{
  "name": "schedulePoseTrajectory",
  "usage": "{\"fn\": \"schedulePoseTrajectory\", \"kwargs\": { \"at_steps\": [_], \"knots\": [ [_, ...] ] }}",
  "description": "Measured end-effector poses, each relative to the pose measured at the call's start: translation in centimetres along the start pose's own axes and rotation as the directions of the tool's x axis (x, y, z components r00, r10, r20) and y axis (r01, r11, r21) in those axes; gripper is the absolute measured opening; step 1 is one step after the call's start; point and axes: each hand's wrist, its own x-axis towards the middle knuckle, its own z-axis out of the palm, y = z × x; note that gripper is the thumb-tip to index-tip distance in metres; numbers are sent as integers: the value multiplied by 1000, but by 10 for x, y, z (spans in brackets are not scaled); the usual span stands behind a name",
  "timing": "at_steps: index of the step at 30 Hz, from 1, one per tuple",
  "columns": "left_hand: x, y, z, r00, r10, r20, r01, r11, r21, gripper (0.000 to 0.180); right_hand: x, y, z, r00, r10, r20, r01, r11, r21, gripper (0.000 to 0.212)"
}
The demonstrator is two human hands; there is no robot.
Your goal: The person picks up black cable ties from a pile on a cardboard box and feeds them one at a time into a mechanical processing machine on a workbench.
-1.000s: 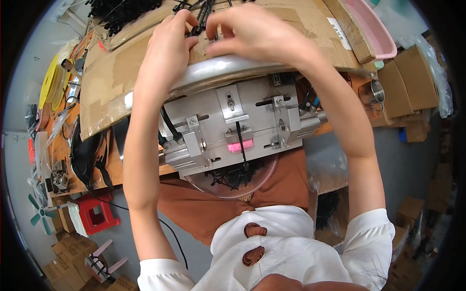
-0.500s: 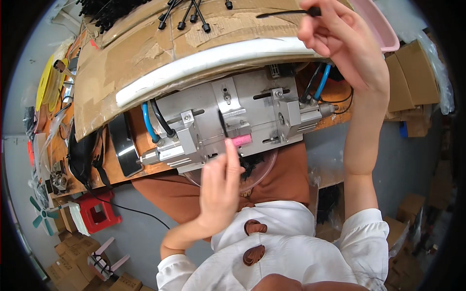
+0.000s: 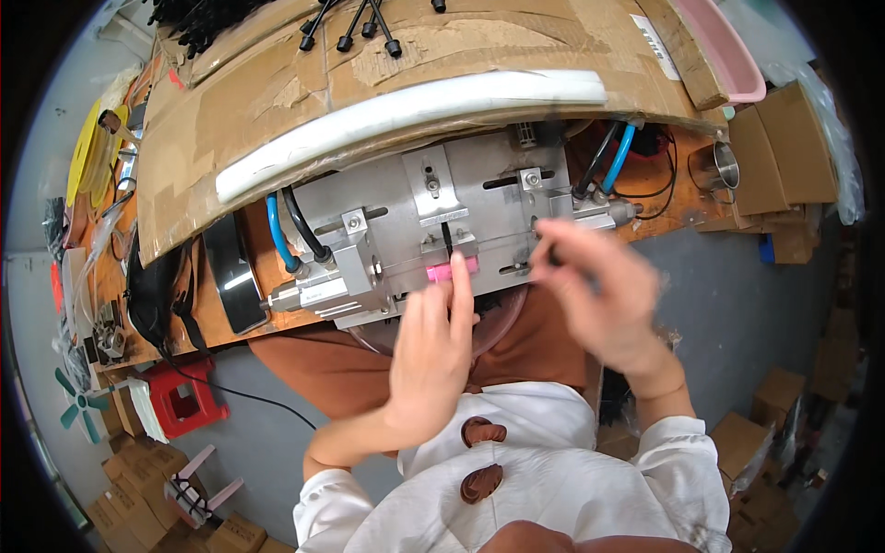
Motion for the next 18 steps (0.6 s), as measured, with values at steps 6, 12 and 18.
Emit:
{"fn": "schedulePoseTrajectory", "kwargs": {
  "at_steps": [6, 12, 18],
  "knots": [
    [140, -57, -69, 860, 159, -485, -107, 985, 133, 30, -48, 8, 63, 978, -139, 156, 155, 983, -95, 66],
    [189, -97, -73, 983, 103, -150, -107, 994, -22, 19, -45, 9, 70, 964, -101, 244, 144, 976, -166, 65],
    [89, -40, -75, 932, -7, -363, -34, 994, -108, 30, 15, -3, 28, 939, -281, 199, 327, 909, -259, 50]
  ]
}}
